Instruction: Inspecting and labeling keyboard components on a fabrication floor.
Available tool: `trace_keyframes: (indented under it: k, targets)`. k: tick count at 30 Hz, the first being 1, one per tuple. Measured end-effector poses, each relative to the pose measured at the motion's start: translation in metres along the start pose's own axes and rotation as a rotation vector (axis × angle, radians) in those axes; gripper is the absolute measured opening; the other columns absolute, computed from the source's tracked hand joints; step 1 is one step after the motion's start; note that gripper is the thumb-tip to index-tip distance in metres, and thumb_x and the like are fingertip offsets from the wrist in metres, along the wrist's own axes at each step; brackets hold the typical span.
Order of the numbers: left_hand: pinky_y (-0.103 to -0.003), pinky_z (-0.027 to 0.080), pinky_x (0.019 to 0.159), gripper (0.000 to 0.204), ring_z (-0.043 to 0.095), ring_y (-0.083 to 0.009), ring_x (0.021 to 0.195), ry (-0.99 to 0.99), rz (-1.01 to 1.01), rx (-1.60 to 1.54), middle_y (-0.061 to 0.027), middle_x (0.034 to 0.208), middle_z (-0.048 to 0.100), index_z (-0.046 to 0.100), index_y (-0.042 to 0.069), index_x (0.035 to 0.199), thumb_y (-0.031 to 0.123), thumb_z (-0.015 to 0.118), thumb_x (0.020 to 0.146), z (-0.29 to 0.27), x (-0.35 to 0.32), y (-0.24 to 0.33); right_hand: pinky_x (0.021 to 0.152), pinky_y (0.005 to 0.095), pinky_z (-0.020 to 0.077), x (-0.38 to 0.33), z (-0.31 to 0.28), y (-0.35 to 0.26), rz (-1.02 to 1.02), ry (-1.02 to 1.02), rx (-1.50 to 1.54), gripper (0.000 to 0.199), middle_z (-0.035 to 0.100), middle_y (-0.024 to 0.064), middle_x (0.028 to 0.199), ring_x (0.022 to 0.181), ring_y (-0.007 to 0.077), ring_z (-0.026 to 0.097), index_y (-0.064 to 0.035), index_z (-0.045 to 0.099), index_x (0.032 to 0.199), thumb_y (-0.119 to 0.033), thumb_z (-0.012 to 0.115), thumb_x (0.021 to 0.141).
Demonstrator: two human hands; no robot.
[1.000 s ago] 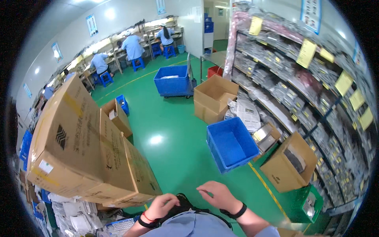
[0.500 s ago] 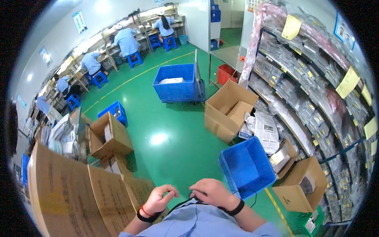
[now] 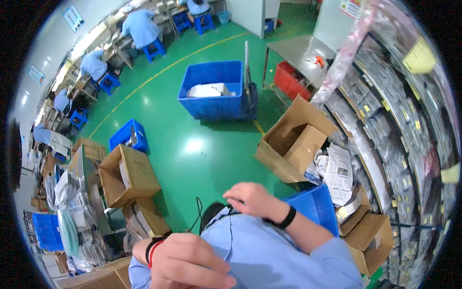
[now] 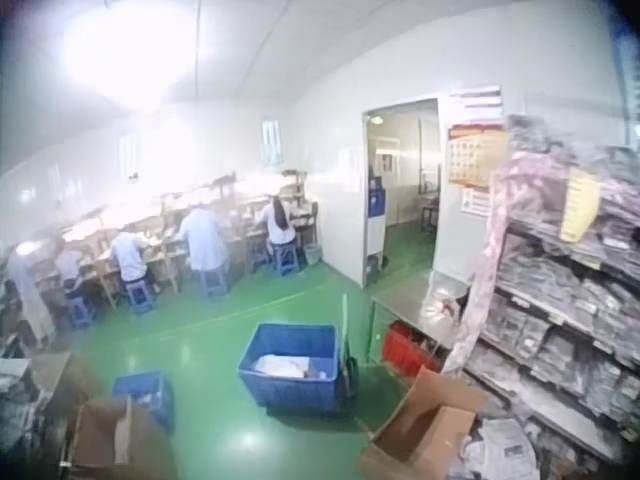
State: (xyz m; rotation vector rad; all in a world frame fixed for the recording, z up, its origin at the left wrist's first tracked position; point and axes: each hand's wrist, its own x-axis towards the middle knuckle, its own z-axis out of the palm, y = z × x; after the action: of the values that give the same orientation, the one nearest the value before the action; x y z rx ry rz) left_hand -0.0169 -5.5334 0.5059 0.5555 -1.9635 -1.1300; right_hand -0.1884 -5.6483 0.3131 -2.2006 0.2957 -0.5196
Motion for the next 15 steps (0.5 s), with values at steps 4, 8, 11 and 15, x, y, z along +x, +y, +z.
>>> trace_keyframes:
  k: [4,8,11,15]
  targets:
    - [-0.038,0.050,0.057,0.097,0.065,-0.0282,0.068,-0.053,-0.172,-0.201,-0.0116,0.085,0.067,0.064,0.008,0.126,0.084,0.066,0.065,-0.100,0.017,-0.064,0.074,0.0398,0.0530,0.139,-0.040,0.070,-0.095,-0.099,-0.045,0.016,0.069,0.0110,0.091,0.085,0.0298,0.066,-0.0066,0.070,0.100,-0.013,0.069,0.085]
    - [-0.035,0.049,0.059,0.075,0.065,-0.0249,0.073,0.288,0.147,0.068,-0.0116,0.092,0.068,0.068,0.009,0.120,0.066,0.069,0.071,-0.193,0.027,-0.155,0.075,0.0396,0.0529,0.249,-0.044,0.141,-0.082,-0.099,0.009,0.014,0.069,0.0103,0.092,0.086,0.0294,0.066,-0.0061,0.070,0.097,-0.014,0.068,0.085]
    - [-0.031,0.050,0.067,0.026,0.068,-0.0224,0.084,0.207,0.039,-0.002,-0.0139,0.100,0.072,0.072,0.002,0.109,0.014,0.056,0.092,-0.305,0.035,-0.170,0.074,0.0401,0.0534,0.317,-0.046,0.183,-0.012,-0.104,0.010,0.014,0.070,0.0106,0.092,0.085,0.0300,0.066,-0.0060,0.070,0.095,-0.014,0.069,0.085]
    - [-0.033,0.047,0.064,0.060,0.063,-0.0234,0.080,0.498,0.387,-0.063,-0.0118,0.103,0.067,0.070,0.013,0.118,0.057,0.073,0.078,-0.393,0.070,-0.234,0.075,0.0403,0.0537,0.405,-0.070,0.242,0.067,-0.083,0.028,0.015,0.070,0.0112,0.092,0.086,0.0307,0.066,-0.0052,0.071,0.097,-0.014,0.069,0.085]
